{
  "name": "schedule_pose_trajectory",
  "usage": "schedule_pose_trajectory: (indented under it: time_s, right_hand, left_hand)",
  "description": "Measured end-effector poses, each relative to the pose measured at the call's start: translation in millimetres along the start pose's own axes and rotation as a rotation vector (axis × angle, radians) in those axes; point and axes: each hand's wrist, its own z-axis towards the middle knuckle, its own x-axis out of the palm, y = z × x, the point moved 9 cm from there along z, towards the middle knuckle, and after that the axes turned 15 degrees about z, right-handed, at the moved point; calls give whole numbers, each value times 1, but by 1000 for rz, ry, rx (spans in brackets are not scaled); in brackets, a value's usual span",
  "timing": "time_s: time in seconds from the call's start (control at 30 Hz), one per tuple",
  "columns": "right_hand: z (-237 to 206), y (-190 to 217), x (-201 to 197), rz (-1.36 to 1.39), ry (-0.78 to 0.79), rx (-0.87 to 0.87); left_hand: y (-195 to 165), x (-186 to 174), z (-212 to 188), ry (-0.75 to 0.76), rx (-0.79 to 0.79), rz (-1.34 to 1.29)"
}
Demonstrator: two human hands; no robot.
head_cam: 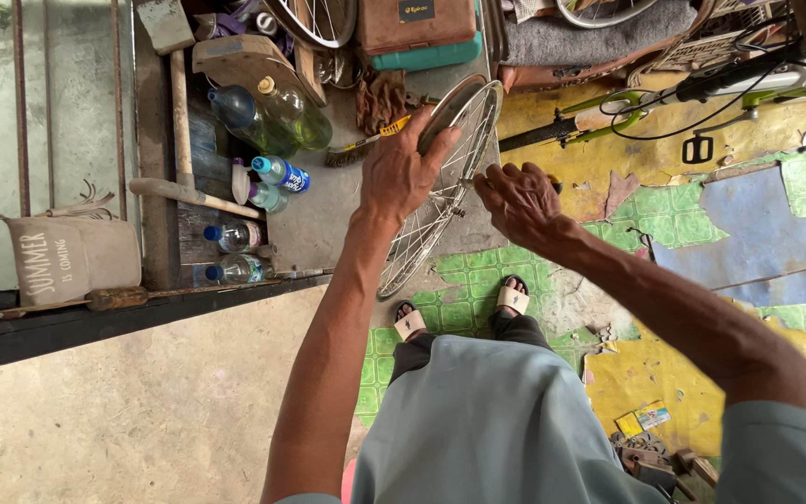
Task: The person repeatedly adjusts the spokes of a bicycle wheel using a yellow spoke wrench. They rotate the wheel and tighten or loosen individual spokes to true the wheel. The person works methodically around the rim, checking alignment by hand.
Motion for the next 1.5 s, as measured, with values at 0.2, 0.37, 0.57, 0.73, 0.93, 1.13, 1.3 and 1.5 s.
schedule_pose_trajectory:
  time_s: [0.2,0.37,0.57,0.73,0.93,1.13,1.3,1.5]
  right_hand:
    - [18,7,-9,-229,-32,-223]
    - [28,9,9,-317,358,-293]
    - [13,21,-14,-175,236,-334]
    - [4,-23,-15,322,4,-49]
    - [-11,-37,11,639,-310,24]
    - [-9,-24,17,679,-437,67]
    - [-7,-19,8,667,-459,100]
    - [-13,-17,-2,675,-500,109]
  left_hand:
    - [-7,-2,1,-86,76,11]
    - [-12,-2,3,-110,91,87]
    - [1,18,9,100,-76,76]
    - [-4,-5,11,-146,75,112]
    - [16,-4,11,35,-48,44]
    - [16,-13,9,-20,-36,61]
    - [16,-12,6,-61,-12,60]
    - [18,-5,7,-14,-55,60]
